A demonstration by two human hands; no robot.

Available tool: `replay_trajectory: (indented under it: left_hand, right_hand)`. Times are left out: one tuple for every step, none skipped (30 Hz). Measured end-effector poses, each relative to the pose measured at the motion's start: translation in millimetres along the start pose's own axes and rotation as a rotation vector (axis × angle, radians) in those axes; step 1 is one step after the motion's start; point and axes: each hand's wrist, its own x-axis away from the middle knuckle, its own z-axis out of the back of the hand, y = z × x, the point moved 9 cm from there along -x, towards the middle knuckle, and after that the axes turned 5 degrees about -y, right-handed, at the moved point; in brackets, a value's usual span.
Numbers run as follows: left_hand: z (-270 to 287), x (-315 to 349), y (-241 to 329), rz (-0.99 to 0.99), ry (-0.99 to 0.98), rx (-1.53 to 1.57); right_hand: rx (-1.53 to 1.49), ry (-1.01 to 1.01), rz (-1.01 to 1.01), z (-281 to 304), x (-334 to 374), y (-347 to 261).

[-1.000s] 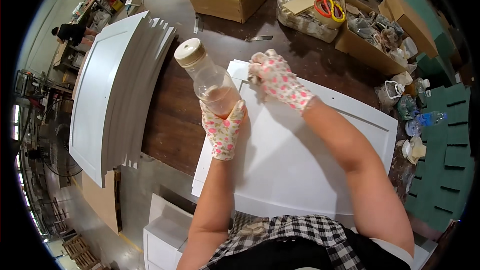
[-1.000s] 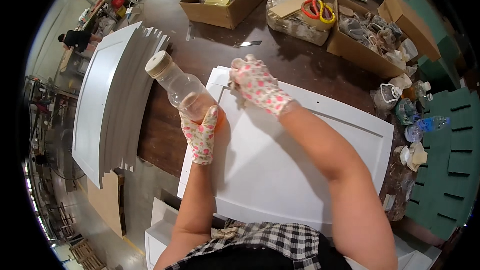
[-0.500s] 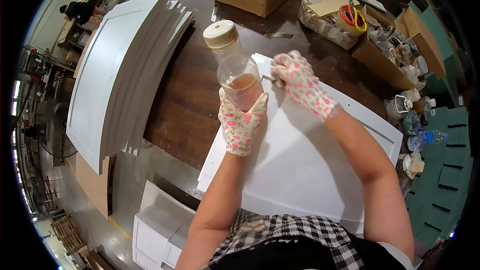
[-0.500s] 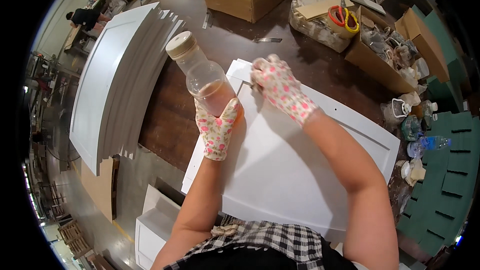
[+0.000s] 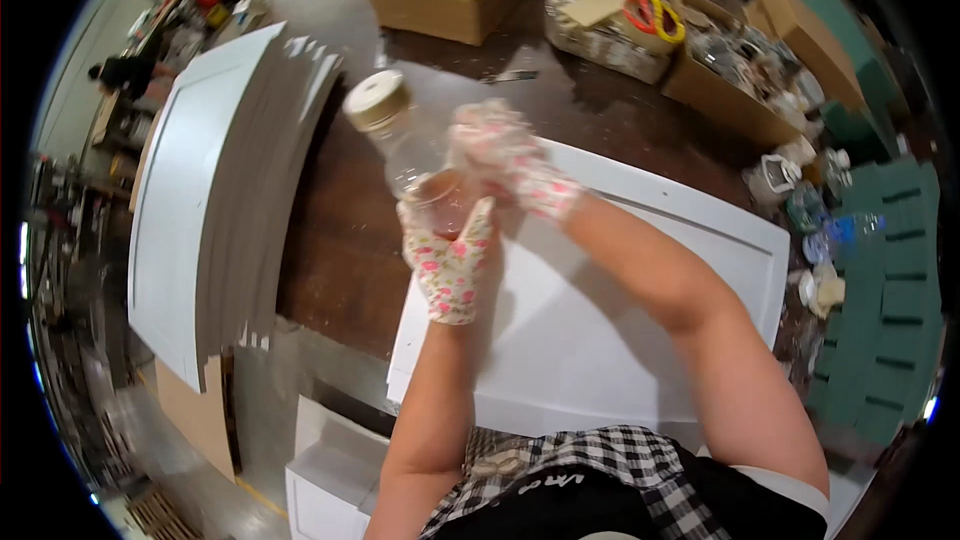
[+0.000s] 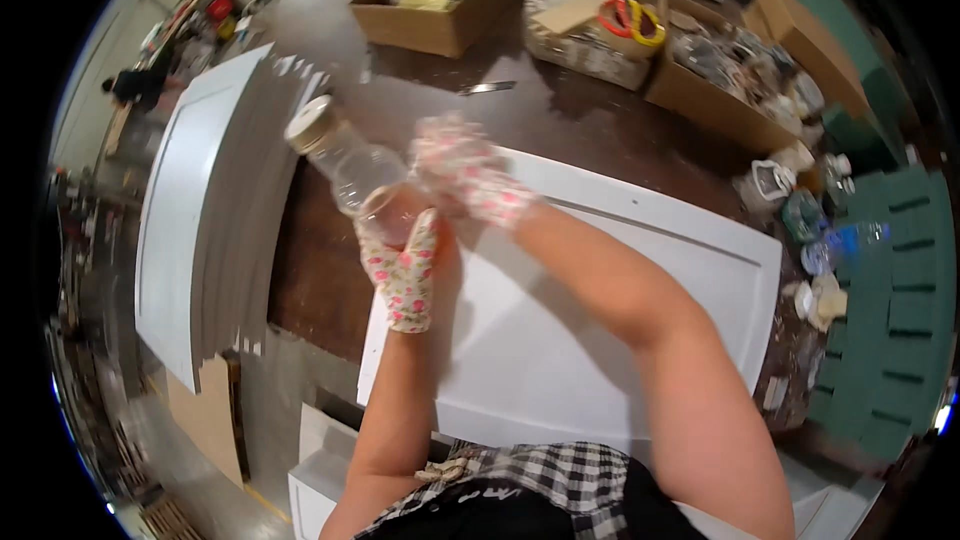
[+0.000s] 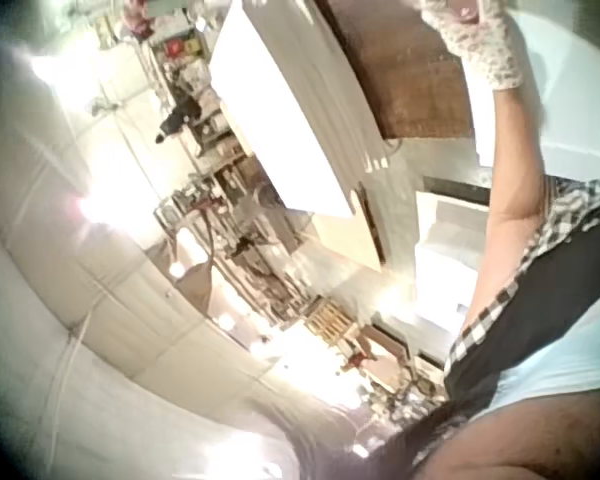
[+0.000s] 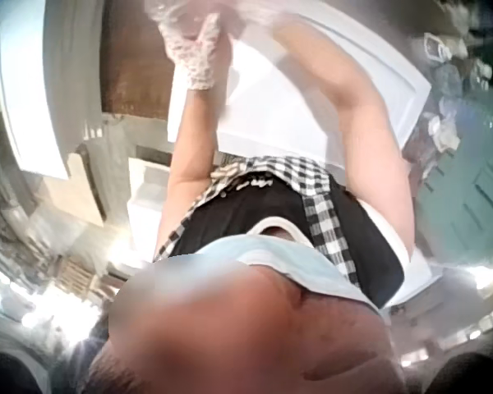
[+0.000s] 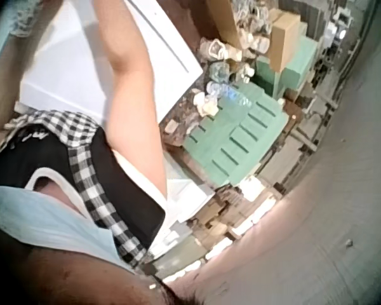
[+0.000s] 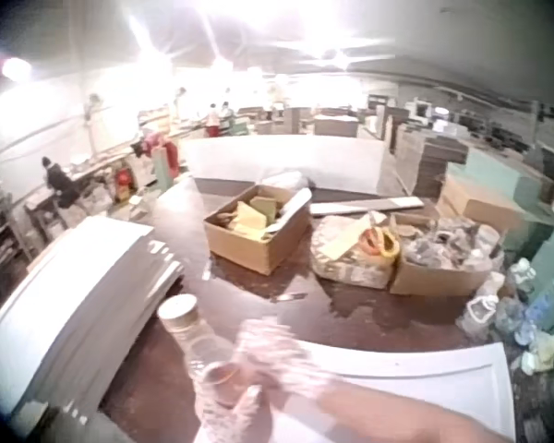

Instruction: The person cleans a set of white cabinet doors by hand using a sponge and a cloth, applying liquid from a bottle and wiping the surfaces and edges.

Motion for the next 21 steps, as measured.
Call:
replay_trajectory:
  left_hand:
    - [3.3,-1.7,-5.6,-0.074,-0.010,-0.149]
    - [10.3,-3.4,-7.8,-0.154,-0.014,-0.298]
    - [16.8,-2.3,-17.0,-0.099,-0.013,-0.205]
    - [23.4,-1.7,-26.1,-0.047,-0.001,-0.115]
    - [28.1,-2.1,-39.8,-0.023,-0.022,-0.089]
    - [28.2,-1.6,-37.2,-0.034,-0.015,-0.151]
    - [30.4,-0.6,-39.3,-0.032,-0.012,-0.121]
    - [30.9,-0.4,-40.7,-0.033,-0.012,-0.089]
    - [30.8,-1.2,-44.8,-0.023,-0.015,-0.087]
    - [33.3,-2.1,-47.1,-0.014,-0.014,-0.091]
    - [29.9,-2.1,-41.7,-0.043,-0.017,-0.113]
    - [25.0,-2.0,-36.8,-0.038,-0.042,-0.085]
    - [26.3,-1.8,-35.0,-0.052,-0.050,-0.074]
    - [27.6,-2.6,-36.2,-0.064,-0.060,-0.057]
    - [31.5,-4.7,-38.6,-0.122,-0.058,-0.089]
    - [33.3,-6.0,-41.7,-0.118,-0.050,-0.119]
    - [33.6,-4.3,-38.6,-0.157,-0.056,-0.189]
    - [23.7,-0.7,-29.9,-0.201,-0.071,-0.253]
    - [10.5,2.2,-26.5,-0.208,-0.099,-0.243]
    - [-3.8,6.8,-20.1,-0.248,-0.151,-0.194]
    - [-21.2,10.4,-12.1,-0.291,-0.208,-0.142]
  right_hand:
    - [0.003,-0.018,-0.030,-8.8,-10.6,-2.6]
    - [-0.002,-0.027,-0.040,-11.4,-15.0,-7.0]
    - [0.008,-0.035,-0.067,-12.0,-2.1,2.0]
    - [-0.060,0.107,0.001,5.8,14.4,2.3]
    - [-0.066,0.165,0.026,18.7,35.5,9.6]
    - [-0.023,0.176,0.003,37.0,60.8,25.8]
    - [0.027,0.161,-0.055,53.8,87.0,43.1]
    - [0.031,0.136,-0.161,69.6,116.0,67.7]
    - [-0.059,0.113,-0.333,76.6,153.5,106.8]
    - [-0.149,0.097,-0.502,80.6,192.1,143.1]
    - [0.150,0.145,-0.446,99.9,225.3,157.5]
    - [0.448,0.188,-0.389,116.0,260.0,168.9]
    - [0.468,0.100,-0.467,120.7,294.1,196.6]
    - [0.490,0.011,-0.546,126.3,324.4,220.7]
    - [-0.002,0.142,-0.823,134.5,362.1,260.2]
    - [0.015,0.018,-0.846,133.6,371.6,269.7]
    - [0.035,-0.109,-0.859,133.2,381.7,278.7]
    - [0.204,0.009,-0.836,136.4,389.6,280.0]
    - [0.172,0.066,-0.864,127.9,401.8,291.6]
    - [0.129,0.129,-0.886,122.0,411.1,299.2]
    - [0.024,0.204,-0.902,118.0,418.6,308.3]
